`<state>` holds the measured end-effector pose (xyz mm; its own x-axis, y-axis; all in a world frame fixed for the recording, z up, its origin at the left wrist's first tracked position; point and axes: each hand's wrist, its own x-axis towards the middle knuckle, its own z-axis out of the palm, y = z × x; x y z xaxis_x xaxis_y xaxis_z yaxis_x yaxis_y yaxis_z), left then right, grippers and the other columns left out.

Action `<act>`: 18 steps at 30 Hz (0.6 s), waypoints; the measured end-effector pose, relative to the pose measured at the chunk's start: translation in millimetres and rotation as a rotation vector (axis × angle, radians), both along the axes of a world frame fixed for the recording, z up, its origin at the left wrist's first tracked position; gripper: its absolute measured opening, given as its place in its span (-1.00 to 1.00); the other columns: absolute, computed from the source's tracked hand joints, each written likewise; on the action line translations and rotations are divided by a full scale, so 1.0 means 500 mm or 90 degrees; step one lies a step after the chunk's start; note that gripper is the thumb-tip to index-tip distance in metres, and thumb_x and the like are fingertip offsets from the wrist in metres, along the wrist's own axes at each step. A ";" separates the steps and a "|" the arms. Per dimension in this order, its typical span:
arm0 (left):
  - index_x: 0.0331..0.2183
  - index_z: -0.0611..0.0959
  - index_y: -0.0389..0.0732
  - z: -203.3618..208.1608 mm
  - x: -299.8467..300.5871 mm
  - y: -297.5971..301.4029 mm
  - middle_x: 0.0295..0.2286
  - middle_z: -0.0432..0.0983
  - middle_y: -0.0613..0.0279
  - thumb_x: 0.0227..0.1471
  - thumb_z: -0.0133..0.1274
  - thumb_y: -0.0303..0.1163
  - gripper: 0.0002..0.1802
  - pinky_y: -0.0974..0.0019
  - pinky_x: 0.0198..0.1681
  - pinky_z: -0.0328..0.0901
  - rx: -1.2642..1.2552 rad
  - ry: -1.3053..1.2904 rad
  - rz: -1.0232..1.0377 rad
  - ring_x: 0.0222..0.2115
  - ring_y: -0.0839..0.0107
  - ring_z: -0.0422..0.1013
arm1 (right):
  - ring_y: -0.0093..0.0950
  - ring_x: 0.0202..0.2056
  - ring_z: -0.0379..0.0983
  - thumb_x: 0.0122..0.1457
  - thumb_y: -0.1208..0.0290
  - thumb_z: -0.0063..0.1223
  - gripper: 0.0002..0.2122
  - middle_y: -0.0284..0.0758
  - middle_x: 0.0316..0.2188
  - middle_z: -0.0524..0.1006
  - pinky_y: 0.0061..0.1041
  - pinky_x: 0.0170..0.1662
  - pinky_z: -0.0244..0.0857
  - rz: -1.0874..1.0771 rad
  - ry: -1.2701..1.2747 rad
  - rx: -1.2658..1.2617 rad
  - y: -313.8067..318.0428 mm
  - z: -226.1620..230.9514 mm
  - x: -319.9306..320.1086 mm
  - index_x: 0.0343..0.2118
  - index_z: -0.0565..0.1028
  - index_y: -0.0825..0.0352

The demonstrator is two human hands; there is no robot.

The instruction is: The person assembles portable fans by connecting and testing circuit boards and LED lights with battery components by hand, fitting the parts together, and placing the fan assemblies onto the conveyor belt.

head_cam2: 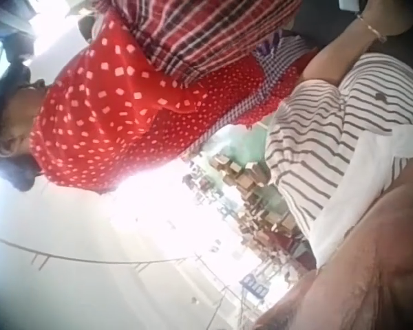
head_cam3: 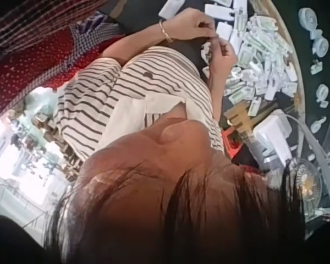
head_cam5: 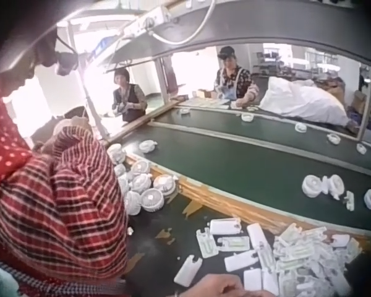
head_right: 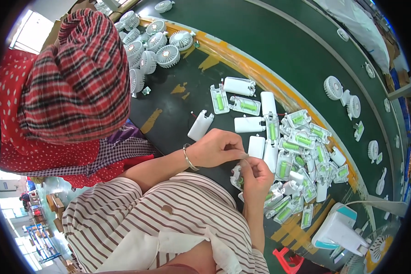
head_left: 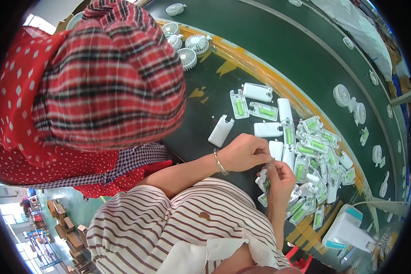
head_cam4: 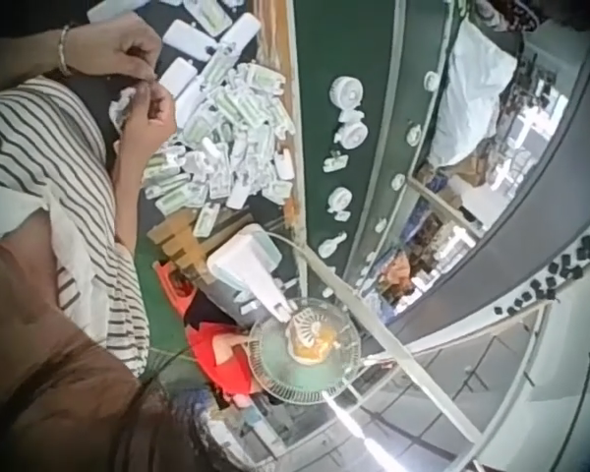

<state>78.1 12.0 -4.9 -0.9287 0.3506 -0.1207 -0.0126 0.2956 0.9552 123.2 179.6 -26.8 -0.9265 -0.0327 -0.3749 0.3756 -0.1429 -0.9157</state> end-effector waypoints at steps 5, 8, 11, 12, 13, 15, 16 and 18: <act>-0.52 0.63 -0.21 -0.024 -0.090 -0.025 -0.60 0.51 0.11 -0.11 0.11 -0.27 -0.81 0.28 -0.44 0.31 -0.022 0.062 -0.169 -0.57 0.24 0.44 | -0.59 -0.57 0.43 0.10 0.56 0.01 -0.94 -0.32 -0.57 0.50 -0.66 -0.47 0.28 -0.049 0.010 0.040 -0.002 0.008 -0.015 -0.44 0.43 0.43; -0.45 0.62 -0.19 -0.114 -0.239 -0.141 -0.52 0.52 0.09 -0.12 0.07 -0.39 -0.88 0.26 -0.38 0.35 -0.200 0.325 0.124 -0.46 0.25 0.47 | -0.59 -0.55 0.44 0.06 0.58 0.05 -0.96 -0.33 -0.56 0.50 -0.66 -0.45 0.29 0.098 -0.059 0.049 -0.002 0.010 -0.014 -0.43 0.47 0.43; -0.39 0.65 -0.08 -0.173 -0.409 -0.287 -0.42 0.52 0.15 -0.18 0.00 -0.49 -0.78 0.14 -0.27 0.31 -0.572 0.422 0.487 -0.37 0.11 0.44 | -0.65 -0.47 0.44 0.05 0.61 0.08 -0.90 -0.35 -0.49 0.53 -0.69 -0.37 0.31 0.164 -0.163 -0.085 0.005 0.004 -0.003 -0.34 0.50 0.44; -0.39 0.65 -0.05 -0.191 -0.436 -0.323 -0.39 0.52 0.17 -0.18 -0.01 -0.49 -0.77 0.13 -0.20 0.27 -0.653 0.413 0.471 -0.32 0.14 0.43 | -0.63 -0.45 0.46 0.05 0.62 0.09 -0.88 -0.34 -0.47 0.54 -0.67 -0.36 0.33 0.180 -0.158 -0.126 0.005 -0.001 -0.001 -0.32 0.50 0.44; -0.39 0.65 -0.02 -0.212 -0.463 -0.340 -0.36 0.51 0.19 -0.18 -0.01 -0.48 -0.76 0.12 -0.14 0.22 -0.720 0.401 0.447 -0.26 0.17 0.42 | -0.59 -0.43 0.48 0.04 0.64 0.09 -0.87 -0.32 -0.47 0.55 -0.65 -0.34 0.35 0.168 -0.165 -0.155 0.002 -0.004 -0.003 -0.31 0.50 0.46; -0.40 0.65 0.02 -0.216 -0.485 -0.365 -0.33 0.51 0.21 -0.17 -0.01 -0.46 -0.77 0.12 -0.07 0.16 -0.829 0.318 0.330 -0.19 0.22 0.39 | -0.58 -0.43 0.49 0.04 0.63 0.09 -0.88 -0.32 -0.47 0.55 -0.65 -0.34 0.35 0.162 -0.168 -0.155 0.004 -0.001 -0.008 -0.31 0.50 0.46; -0.41 0.63 -0.10 -0.215 -0.494 -0.375 -0.35 0.52 0.18 -0.05 -0.09 -0.36 -0.81 0.17 -0.11 0.19 -0.882 0.336 0.297 -0.20 0.25 0.38 | -0.57 -0.44 0.49 0.05 0.62 0.08 -0.88 -0.31 -0.48 0.55 -0.65 -0.34 0.35 0.161 -0.166 -0.155 0.003 0.003 -0.010 -0.32 0.50 0.45; -0.42 0.63 -0.10 -0.215 -0.517 -0.378 -0.35 0.52 0.18 -0.05 -0.10 -0.38 -0.81 0.18 -0.11 0.18 -0.908 0.349 0.274 -0.20 0.24 0.38 | -0.57 -0.43 0.49 0.06 0.62 0.07 -0.90 -0.31 -0.49 0.55 -0.65 -0.33 0.35 0.174 -0.168 -0.127 0.007 0.009 -0.010 -0.33 0.50 0.45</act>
<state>-180.4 -176.9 -112.4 -0.9641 -0.0418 0.2624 -0.0902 0.9804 -0.1752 118.2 183.3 -22.4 -0.7469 -0.3597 -0.5593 0.6420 -0.1709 -0.7474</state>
